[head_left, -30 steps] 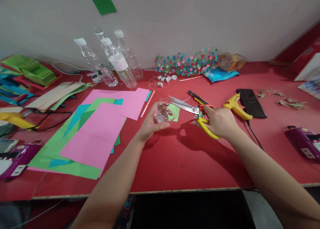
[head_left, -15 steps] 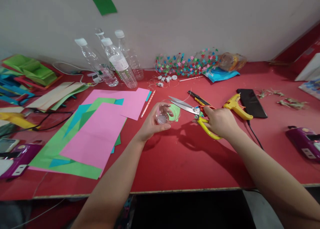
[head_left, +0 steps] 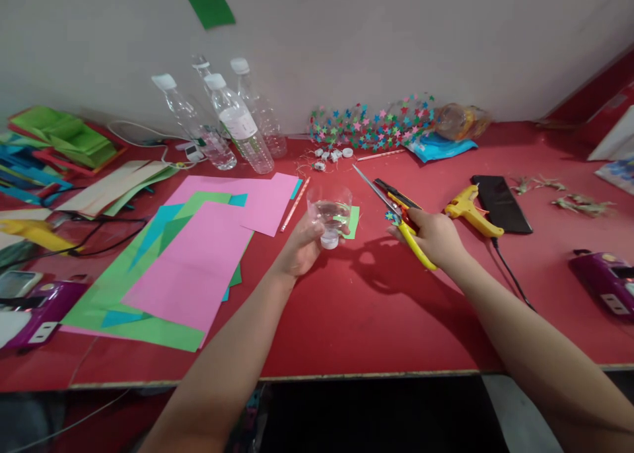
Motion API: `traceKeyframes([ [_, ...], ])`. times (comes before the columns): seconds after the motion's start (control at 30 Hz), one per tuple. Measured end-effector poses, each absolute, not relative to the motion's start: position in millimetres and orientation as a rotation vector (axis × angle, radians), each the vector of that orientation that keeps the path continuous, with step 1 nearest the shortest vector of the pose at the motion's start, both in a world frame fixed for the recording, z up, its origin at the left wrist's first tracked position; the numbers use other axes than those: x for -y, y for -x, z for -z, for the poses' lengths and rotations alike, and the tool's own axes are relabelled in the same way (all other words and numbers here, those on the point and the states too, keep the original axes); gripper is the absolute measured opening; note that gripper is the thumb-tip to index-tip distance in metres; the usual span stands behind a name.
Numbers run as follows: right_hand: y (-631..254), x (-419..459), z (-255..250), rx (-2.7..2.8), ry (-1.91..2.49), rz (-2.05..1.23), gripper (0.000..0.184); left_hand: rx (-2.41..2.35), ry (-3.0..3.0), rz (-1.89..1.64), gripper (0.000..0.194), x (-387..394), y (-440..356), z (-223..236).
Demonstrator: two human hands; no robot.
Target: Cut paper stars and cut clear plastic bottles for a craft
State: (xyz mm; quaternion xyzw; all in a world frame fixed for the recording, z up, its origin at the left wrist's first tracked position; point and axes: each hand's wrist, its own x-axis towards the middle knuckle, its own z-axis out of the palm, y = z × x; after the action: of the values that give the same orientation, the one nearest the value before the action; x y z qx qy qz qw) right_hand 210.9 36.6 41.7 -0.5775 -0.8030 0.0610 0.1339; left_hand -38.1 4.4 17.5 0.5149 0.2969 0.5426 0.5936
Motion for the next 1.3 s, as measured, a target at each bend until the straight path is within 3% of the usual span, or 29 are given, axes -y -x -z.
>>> traceKeyframes([
  [0.23,-208.5,-36.4,-40.0,2.356,1.716,-0.214,0.065,-0.707,-1.104,-1.330,0.052,-4.5,37.7,-19.9],
  [0.67,-207.9,-26.9,-56.1,2.550,1.801,0.066,0.071,-0.849,-1.250,-1.322,0.058,-5.6,38.5,-13.7],
  [1.3,-211.3,-28.9,-55.8,2.677,1.710,0.072,0.066,-0.782,-1.330,-1.244,0.059,-5.0,44.3,-10.3],
])
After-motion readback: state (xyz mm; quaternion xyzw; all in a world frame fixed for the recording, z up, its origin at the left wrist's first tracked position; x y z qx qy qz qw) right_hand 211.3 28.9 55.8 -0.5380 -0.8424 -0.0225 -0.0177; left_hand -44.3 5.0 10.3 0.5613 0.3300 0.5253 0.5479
